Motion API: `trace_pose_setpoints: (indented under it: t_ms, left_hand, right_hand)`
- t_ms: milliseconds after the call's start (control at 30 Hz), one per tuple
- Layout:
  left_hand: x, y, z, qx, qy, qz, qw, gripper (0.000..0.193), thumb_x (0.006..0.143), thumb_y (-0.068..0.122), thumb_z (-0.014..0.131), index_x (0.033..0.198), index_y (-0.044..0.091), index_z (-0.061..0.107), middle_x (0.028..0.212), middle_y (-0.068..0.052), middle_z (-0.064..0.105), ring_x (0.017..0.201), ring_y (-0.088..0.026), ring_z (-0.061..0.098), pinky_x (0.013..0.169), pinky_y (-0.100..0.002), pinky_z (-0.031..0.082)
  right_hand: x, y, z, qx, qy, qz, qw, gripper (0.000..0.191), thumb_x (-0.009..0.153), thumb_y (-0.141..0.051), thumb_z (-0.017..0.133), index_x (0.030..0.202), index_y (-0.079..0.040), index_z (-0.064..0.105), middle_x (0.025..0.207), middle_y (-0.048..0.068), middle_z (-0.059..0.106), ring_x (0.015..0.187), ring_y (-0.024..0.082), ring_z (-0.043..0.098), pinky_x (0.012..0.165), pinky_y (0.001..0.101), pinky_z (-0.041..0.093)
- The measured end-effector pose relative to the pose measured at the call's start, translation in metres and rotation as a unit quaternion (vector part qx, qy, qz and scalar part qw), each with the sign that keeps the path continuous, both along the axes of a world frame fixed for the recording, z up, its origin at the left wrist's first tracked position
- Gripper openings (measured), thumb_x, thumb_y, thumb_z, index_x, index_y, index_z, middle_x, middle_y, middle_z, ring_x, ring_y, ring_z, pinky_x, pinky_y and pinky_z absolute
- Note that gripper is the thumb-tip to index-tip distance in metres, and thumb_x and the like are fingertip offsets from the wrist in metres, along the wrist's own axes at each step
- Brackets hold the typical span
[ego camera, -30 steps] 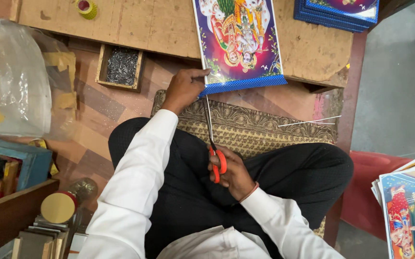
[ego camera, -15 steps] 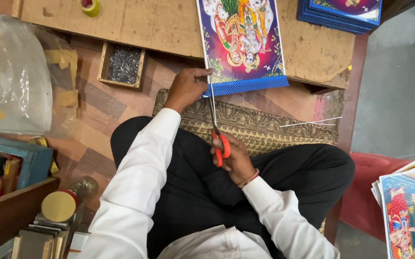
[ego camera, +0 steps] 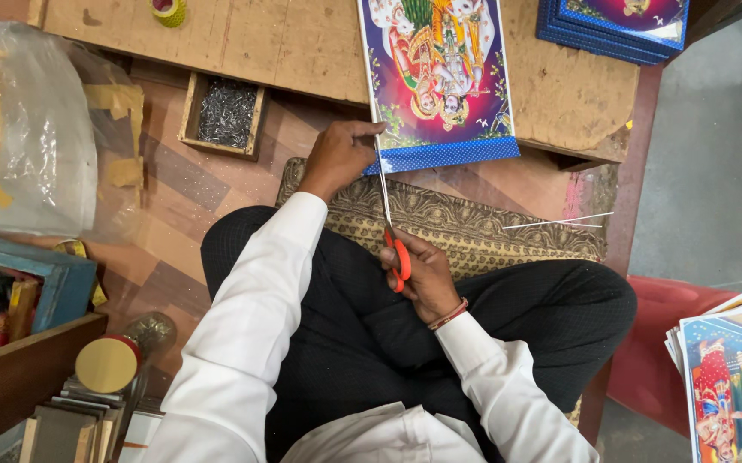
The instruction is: The person sits on the floor and applies blue decorative tape to the edges of a laminated picture mounted on cardboard. They use scissors to cut the tape and smooth it down, then flip the picture to apply tape to the back edges.
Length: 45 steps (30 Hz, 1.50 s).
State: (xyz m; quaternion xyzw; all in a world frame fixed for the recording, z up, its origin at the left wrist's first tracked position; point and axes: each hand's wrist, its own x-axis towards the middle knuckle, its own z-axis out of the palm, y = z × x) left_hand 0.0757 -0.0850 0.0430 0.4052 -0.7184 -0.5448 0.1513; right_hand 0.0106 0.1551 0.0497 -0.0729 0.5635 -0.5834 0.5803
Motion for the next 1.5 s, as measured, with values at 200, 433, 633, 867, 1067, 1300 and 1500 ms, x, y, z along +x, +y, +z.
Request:
trace_pose_setpoints:
  t_ms: [200, 433, 633, 867, 1067, 1300, 1500]
  left_hand:
    - [-0.001, -0.002, -0.004, 0.003, 0.002, 0.004, 1.0, 0.046, 0.077, 0.008, 0.07, 0.121, 0.019, 0.077, 0.09, -0.011, 0.079, 0.066, -0.014, 0.067, 0.065, -0.03, 0.053]
    - [0.0, -0.008, 0.003, -0.02, -0.036, -0.024, 0.999, 0.047, 0.075, 0.013, 0.07, 0.121, 0.022, 0.077, 0.093, -0.011, 0.079, 0.074, -0.02, 0.073, 0.072, -0.033, 0.055]
    - [0.005, -0.016, 0.015, -0.091, -0.056, -0.02, 0.994, 0.043, 0.076, 0.02, 0.071, 0.118, 0.016, 0.078, 0.096, -0.017, 0.076, 0.088, -0.03, 0.074, 0.082, -0.039, 0.056]
    - [0.013, -0.084, 0.004, -0.284, -0.024, 0.062, 0.957, 0.061, 0.086, -0.005, 0.067, 0.145, -0.003, 0.054, 0.136, -0.025, 0.06, 0.129, -0.039, 0.053, 0.111, -0.043, 0.041]
    - [0.014, -0.126, -0.016, -0.405, -0.017, 0.095, 0.909, 0.08, 0.083, -0.011, 0.068, 0.158, -0.003, 0.04, 0.14, -0.021, 0.058, 0.131, -0.04, 0.05, 0.113, -0.049, 0.045]
    - [-0.013, -0.042, -0.036, -0.149, 0.136, 0.195, 0.96, 0.012, 0.092, 0.014, 0.075, 0.098, 0.003, 0.077, 0.09, -0.007, 0.078, 0.086, -0.023, 0.078, 0.083, -0.036, 0.06]
    - [-0.036, -0.018, -0.051, 0.424, 0.175, 0.183, 0.869, 0.041, 0.088, 0.039, 0.075, 0.106, 0.002, 0.072, 0.09, -0.009, 0.075, 0.075, -0.021, 0.071, 0.066, -0.034, 0.059]
  right_hand:
    - [0.0, -0.002, -0.002, 0.013, 0.023, 0.0, 1.0, 0.048, 0.085, -0.008, 0.079, 0.13, 0.002, 0.066, 0.08, 0.007, 0.07, 0.05, 0.009, 0.062, 0.035, 0.0181, 0.032]
    - [0.0, -0.003, -0.004, 0.016, 0.055, 0.012, 0.998, 0.049, 0.085, -0.014, 0.079, 0.131, 0.0, 0.066, 0.078, 0.005, 0.068, 0.051, 0.009, 0.062, 0.037, 0.0188, 0.035]
    - [-0.007, 0.002, 0.009, 0.034, 0.125, 0.093, 0.987, 0.049, 0.087, -0.026, 0.076, 0.129, -0.003, 0.065, 0.08, 0.003, 0.068, 0.06, 0.012, 0.064, 0.048, 0.0248, 0.051]
    - [-0.01, 0.011, 0.027, 0.165, 0.646, 0.264, 0.697, 0.065, 0.068, -0.029, 0.088, 0.126, -0.01, 0.064, 0.095, 0.016, 0.071, 0.083, 0.037, 0.072, 0.071, 0.0479, 0.057]
    - [-0.025, 0.01, 0.021, 0.142, 0.651, 0.319, 0.674, 0.073, 0.069, -0.018, 0.085, 0.137, -0.006, 0.058, 0.112, 0.023, 0.066, 0.092, 0.044, 0.068, 0.077, 0.0512, 0.057]
    - [-0.047, -0.004, -0.001, 0.005, 0.335, 0.047, 0.941, 0.059, 0.081, -0.013, 0.08, 0.134, 0.002, 0.058, 0.106, 0.012, 0.07, 0.087, 0.02, 0.068, 0.065, 0.0296, 0.059]
    - [-0.046, -0.009, -0.023, 0.01, 0.072, -0.025, 0.997, 0.042, 0.095, -0.016, 0.071, 0.132, 0.004, 0.063, 0.095, 0.014, 0.072, 0.064, 0.014, 0.059, 0.049, 0.0242, 0.043]
